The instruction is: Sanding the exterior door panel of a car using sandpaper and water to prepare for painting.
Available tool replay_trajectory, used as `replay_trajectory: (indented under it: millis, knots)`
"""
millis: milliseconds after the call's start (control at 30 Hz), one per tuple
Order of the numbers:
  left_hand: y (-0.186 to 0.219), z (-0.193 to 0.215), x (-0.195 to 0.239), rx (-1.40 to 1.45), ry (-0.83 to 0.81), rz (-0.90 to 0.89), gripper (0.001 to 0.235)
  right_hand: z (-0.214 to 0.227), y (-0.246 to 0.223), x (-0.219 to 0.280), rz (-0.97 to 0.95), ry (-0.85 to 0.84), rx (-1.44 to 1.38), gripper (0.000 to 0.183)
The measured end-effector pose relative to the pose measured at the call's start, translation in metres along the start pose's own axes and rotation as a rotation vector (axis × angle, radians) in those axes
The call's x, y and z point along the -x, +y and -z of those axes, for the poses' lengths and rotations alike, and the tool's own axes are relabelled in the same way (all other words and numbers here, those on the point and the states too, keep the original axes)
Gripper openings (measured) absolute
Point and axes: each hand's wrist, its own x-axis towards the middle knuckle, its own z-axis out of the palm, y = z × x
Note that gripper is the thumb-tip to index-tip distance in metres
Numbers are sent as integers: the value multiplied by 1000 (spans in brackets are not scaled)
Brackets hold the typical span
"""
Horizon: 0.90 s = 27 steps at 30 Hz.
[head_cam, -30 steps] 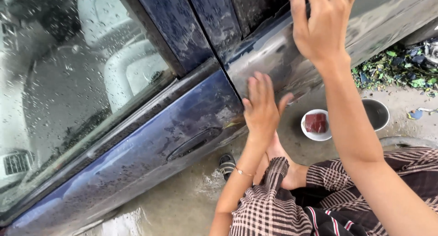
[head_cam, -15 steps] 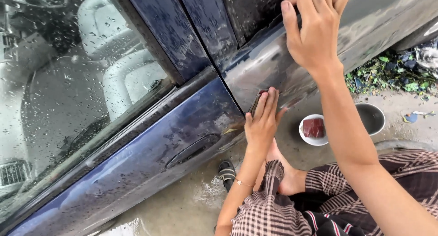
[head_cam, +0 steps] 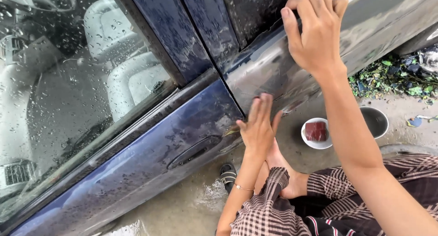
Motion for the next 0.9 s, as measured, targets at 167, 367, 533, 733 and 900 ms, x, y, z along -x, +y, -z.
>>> replay_trajectory:
  millis: [167, 367, 533, 733, 900]
  knots:
    - [-29, 34, -59, 373, -41, 341, 83, -2, -6, 3, -2, 25, -2, 10]
    - [7, 19, -21, 53, 27, 10, 80, 0, -7, -1, 2, -13, 2, 12]
    - [-20, 19, -40, -36, -29, 51, 77, -2, -7, -2, 13, -6, 5, 11]
    - [-55, 52, -103, 104, -19, 208, 96, -2, -5, -1, 10, -8, 6, 11]
    - [-8, 2, -12, -28, -24, 63, 99, -3, -5, -2, 22, 5, 38, 8]
